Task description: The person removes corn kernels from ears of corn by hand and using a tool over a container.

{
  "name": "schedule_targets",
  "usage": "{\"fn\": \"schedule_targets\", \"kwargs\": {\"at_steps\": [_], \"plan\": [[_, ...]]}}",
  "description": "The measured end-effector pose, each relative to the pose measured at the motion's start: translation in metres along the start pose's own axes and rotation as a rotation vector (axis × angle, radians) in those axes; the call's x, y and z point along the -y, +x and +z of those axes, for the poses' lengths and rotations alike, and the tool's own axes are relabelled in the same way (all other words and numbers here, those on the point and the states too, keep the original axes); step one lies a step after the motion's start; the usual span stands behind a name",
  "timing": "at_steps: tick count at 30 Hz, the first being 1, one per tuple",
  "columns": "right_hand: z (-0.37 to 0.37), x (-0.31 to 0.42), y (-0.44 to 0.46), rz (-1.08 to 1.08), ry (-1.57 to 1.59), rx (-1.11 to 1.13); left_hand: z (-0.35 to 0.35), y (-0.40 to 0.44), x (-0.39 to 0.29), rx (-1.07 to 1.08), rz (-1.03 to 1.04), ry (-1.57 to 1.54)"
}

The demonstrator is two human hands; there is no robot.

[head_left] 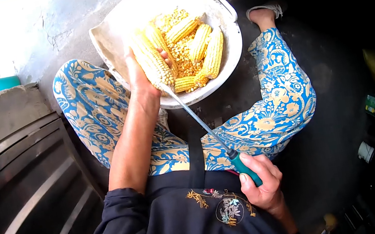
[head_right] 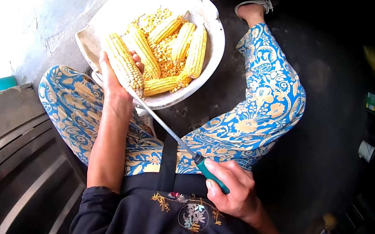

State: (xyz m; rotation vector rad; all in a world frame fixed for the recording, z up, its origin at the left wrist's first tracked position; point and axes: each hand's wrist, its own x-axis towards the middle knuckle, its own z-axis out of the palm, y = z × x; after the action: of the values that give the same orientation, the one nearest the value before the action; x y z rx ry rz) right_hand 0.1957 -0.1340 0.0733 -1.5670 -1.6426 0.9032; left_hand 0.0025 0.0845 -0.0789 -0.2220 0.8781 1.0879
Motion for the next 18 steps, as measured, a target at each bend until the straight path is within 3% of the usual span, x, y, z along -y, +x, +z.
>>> {"fn": "schedule_targets", "kwargs": {"at_steps": [9,18], "plan": [[0.015,0.024,-0.001,0.183,-0.114,0.016,-0.005,0.017,0.004,-0.004,-0.077,0.019],[0.029,0.045,-0.008,0.145,-0.258,0.011,-0.007,0.01,0.001,0.054,-0.136,-0.102]]}}
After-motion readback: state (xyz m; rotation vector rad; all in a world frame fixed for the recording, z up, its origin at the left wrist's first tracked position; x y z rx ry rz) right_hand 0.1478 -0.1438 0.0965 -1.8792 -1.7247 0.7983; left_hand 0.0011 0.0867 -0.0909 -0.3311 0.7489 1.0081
